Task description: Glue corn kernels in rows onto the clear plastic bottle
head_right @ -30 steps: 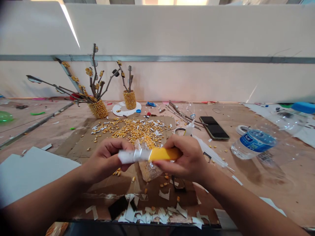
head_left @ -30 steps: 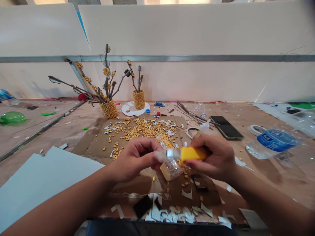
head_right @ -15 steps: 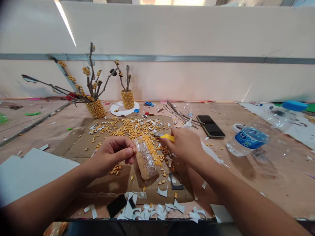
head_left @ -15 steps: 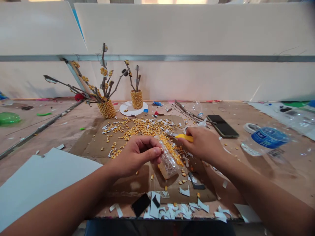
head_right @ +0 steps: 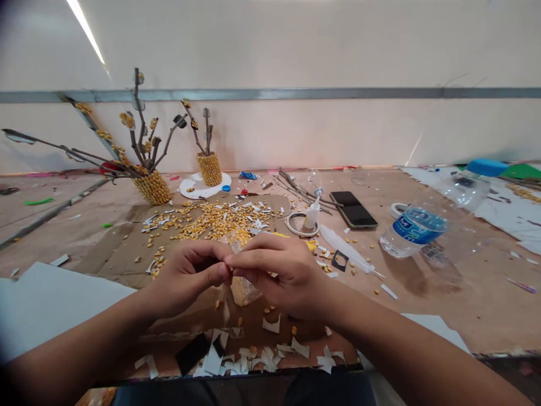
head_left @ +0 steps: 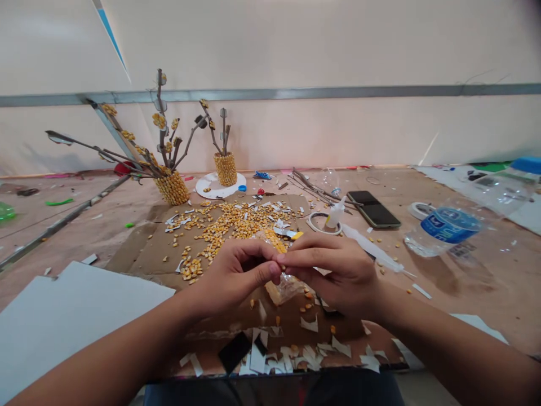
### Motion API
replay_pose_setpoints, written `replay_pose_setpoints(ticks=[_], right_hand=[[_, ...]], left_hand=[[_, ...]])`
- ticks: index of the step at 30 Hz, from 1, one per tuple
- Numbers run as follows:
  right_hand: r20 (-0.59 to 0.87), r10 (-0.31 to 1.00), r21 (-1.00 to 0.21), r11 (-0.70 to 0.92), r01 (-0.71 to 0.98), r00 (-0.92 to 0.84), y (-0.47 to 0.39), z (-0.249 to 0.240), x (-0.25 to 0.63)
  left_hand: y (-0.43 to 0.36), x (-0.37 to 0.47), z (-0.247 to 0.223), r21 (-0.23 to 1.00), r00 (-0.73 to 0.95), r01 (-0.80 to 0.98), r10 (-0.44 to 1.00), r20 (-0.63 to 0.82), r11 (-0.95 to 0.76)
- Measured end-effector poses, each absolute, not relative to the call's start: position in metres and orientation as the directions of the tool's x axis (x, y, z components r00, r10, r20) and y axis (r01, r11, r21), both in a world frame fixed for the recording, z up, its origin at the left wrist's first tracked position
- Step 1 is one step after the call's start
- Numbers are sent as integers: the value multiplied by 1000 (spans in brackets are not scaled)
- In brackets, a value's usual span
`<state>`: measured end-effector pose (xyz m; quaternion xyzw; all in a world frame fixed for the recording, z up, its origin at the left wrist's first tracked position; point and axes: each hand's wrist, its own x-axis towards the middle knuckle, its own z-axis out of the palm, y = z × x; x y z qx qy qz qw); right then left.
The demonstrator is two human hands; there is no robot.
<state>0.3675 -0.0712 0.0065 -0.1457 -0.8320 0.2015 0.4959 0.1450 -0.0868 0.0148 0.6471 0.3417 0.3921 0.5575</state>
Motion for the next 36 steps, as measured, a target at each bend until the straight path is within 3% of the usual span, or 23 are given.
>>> replay_pose_setpoints(ticks=[4,7,10,13,16,21,29,36], right_hand=[[767,451,-497,867,20,-457,-73,6,365],[689,549,-598,799,56,-473,-72,14,370],[499,740,-808,585,65,-452,-64,21,383],[277,844,-942,332,41,-459,-52,24,395],[163,865,-975,215,56,-475,-45,23,399],[104,867,-994,111,-15,-487,-49,23,392],[117,911,-992,85,-97,-395,-53,19,387],[163,915,-986,135,-100,-370,-65,10,371]], left_hand=[[-86,146,11,985,465,54,877,122,-166],[-83,143,8,927,338,180,906,255,-328],[-77,139,4,818,173,419,920,353,-393],[-70,137,-3,839,124,493,973,197,-233],[-64,137,-8,898,120,432,992,35,-84],[-57,124,-4,979,122,158,982,-147,127],[-48,104,15,991,-98,-102,993,72,-82],[-55,108,19,979,-157,-101,974,162,-179]])
